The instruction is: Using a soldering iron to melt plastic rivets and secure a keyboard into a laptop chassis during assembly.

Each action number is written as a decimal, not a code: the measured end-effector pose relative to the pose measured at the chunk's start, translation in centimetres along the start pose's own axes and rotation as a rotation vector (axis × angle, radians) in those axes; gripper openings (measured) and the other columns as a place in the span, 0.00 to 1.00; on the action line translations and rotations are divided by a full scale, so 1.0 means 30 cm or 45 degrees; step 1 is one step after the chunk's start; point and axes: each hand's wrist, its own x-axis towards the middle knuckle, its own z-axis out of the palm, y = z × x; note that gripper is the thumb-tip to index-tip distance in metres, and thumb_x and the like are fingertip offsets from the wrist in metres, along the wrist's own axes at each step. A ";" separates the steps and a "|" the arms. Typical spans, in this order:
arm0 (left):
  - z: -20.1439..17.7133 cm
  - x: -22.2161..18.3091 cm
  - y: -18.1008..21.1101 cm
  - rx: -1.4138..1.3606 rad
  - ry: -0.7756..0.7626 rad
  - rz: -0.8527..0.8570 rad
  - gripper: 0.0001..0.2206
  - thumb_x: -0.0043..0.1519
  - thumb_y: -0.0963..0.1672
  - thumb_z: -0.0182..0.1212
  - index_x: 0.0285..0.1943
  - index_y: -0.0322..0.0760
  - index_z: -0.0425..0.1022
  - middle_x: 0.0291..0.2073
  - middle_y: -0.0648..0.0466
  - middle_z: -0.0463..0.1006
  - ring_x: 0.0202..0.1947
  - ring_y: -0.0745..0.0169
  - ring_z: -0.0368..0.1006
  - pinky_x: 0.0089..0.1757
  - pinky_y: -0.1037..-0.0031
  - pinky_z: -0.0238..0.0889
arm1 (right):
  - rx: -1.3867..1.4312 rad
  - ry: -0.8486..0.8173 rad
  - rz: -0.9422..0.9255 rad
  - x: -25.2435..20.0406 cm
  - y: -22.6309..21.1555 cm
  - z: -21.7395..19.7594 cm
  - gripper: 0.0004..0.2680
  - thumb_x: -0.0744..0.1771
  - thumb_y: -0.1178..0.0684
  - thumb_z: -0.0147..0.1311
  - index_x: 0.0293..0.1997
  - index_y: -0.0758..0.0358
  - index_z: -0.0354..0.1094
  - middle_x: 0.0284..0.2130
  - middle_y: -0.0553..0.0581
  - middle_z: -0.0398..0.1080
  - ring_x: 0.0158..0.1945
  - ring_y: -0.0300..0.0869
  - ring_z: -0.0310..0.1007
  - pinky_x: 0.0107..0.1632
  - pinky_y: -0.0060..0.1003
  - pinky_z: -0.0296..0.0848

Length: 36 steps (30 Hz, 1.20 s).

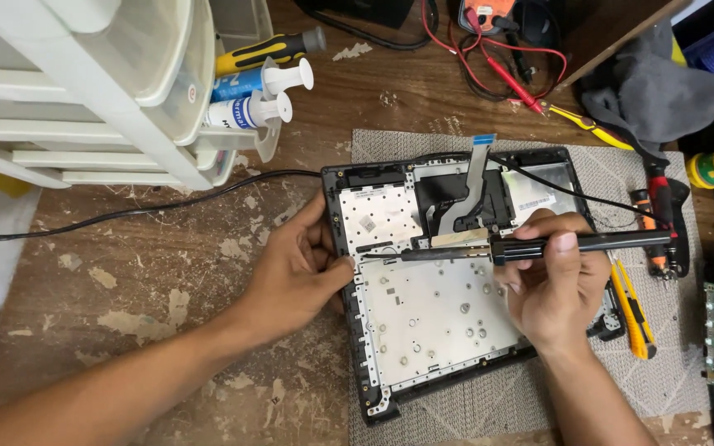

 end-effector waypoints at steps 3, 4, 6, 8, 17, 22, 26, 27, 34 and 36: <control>0.002 0.001 0.004 -0.005 0.025 -0.036 0.45 0.54 0.32 0.62 0.82 0.35 0.43 0.33 0.53 0.74 0.30 0.63 0.71 0.31 0.79 0.71 | 0.064 -0.015 0.047 0.002 -0.008 0.007 0.12 0.72 0.45 0.49 0.38 0.64 0.65 0.23 0.53 0.57 0.18 0.33 0.55 0.19 0.25 0.60; 0.002 0.003 -0.002 -0.005 0.024 -0.036 0.45 0.54 0.32 0.62 0.82 0.35 0.43 0.33 0.53 0.74 0.30 0.63 0.71 0.31 0.79 0.71 | 0.063 -0.014 0.047 0.003 -0.005 0.006 0.12 0.72 0.45 0.49 0.38 0.64 0.65 0.23 0.53 0.57 0.18 0.33 0.55 0.19 0.25 0.60; 0.001 0.007 -0.012 -0.013 0.022 0.000 0.44 0.54 0.31 0.62 0.82 0.34 0.45 0.33 0.53 0.72 0.30 0.63 0.70 0.31 0.79 0.69 | 0.075 -0.031 -0.008 0.005 0.001 0.006 0.11 0.72 0.47 0.48 0.38 0.64 0.65 0.26 0.53 0.59 0.18 0.33 0.57 0.19 0.25 0.62; 0.001 0.006 -0.008 -0.003 0.024 -0.005 0.44 0.54 0.32 0.62 0.82 0.34 0.45 0.33 0.53 0.73 0.31 0.63 0.71 0.32 0.79 0.69 | 0.068 -0.012 -0.002 0.001 0.009 -0.006 0.12 0.72 0.46 0.49 0.38 0.64 0.65 0.30 0.53 0.63 0.18 0.32 0.59 0.18 0.24 0.63; 0.004 0.004 -0.002 -0.015 0.030 -0.024 0.45 0.53 0.31 0.62 0.82 0.35 0.46 0.34 0.53 0.73 0.33 0.63 0.71 0.34 0.79 0.70 | 0.026 -0.008 0.034 -0.010 0.013 0.004 0.14 0.72 0.43 0.49 0.39 0.65 0.65 0.26 0.55 0.64 0.14 0.33 0.55 0.17 0.27 0.60; 0.007 0.000 0.010 0.012 0.050 -0.055 0.45 0.53 0.31 0.62 0.82 0.37 0.46 0.34 0.53 0.74 0.32 0.63 0.70 0.33 0.79 0.70 | 0.088 -0.010 0.067 -0.011 0.018 0.005 0.14 0.72 0.44 0.50 0.39 0.67 0.66 0.28 0.56 0.60 0.18 0.34 0.55 0.20 0.26 0.58; 0.008 -0.001 0.011 0.019 0.043 -0.057 0.45 0.53 0.32 0.62 0.82 0.37 0.45 0.34 0.53 0.73 0.32 0.63 0.70 0.34 0.78 0.70 | 0.091 0.002 0.079 -0.014 0.028 -0.002 0.14 0.72 0.44 0.50 0.40 0.67 0.65 0.31 0.57 0.64 0.19 0.34 0.56 0.21 0.26 0.58; 0.007 -0.002 0.010 0.022 0.032 -0.040 0.45 0.54 0.32 0.62 0.82 0.36 0.44 0.34 0.54 0.73 0.33 0.63 0.71 0.35 0.77 0.70 | 0.101 0.035 0.093 -0.017 0.032 -0.004 0.13 0.72 0.44 0.51 0.40 0.68 0.65 0.37 0.59 0.68 0.22 0.34 0.59 0.21 0.26 0.59; 0.008 0.000 0.005 0.016 0.042 -0.053 0.44 0.55 0.32 0.62 0.82 0.37 0.44 0.33 0.54 0.73 0.32 0.63 0.70 0.34 0.76 0.69 | 0.098 0.004 0.055 -0.011 0.022 0.011 0.12 0.72 0.46 0.50 0.39 0.68 0.65 0.32 0.58 0.65 0.20 0.35 0.57 0.21 0.28 0.58; 0.008 -0.001 0.003 0.027 0.046 -0.049 0.44 0.54 0.33 0.62 0.82 0.36 0.45 0.34 0.53 0.73 0.34 0.62 0.70 0.35 0.76 0.70 | 0.062 -0.014 0.033 -0.009 0.021 0.013 0.12 0.72 0.47 0.48 0.39 0.68 0.65 0.24 0.58 0.60 0.18 0.36 0.56 0.21 0.28 0.58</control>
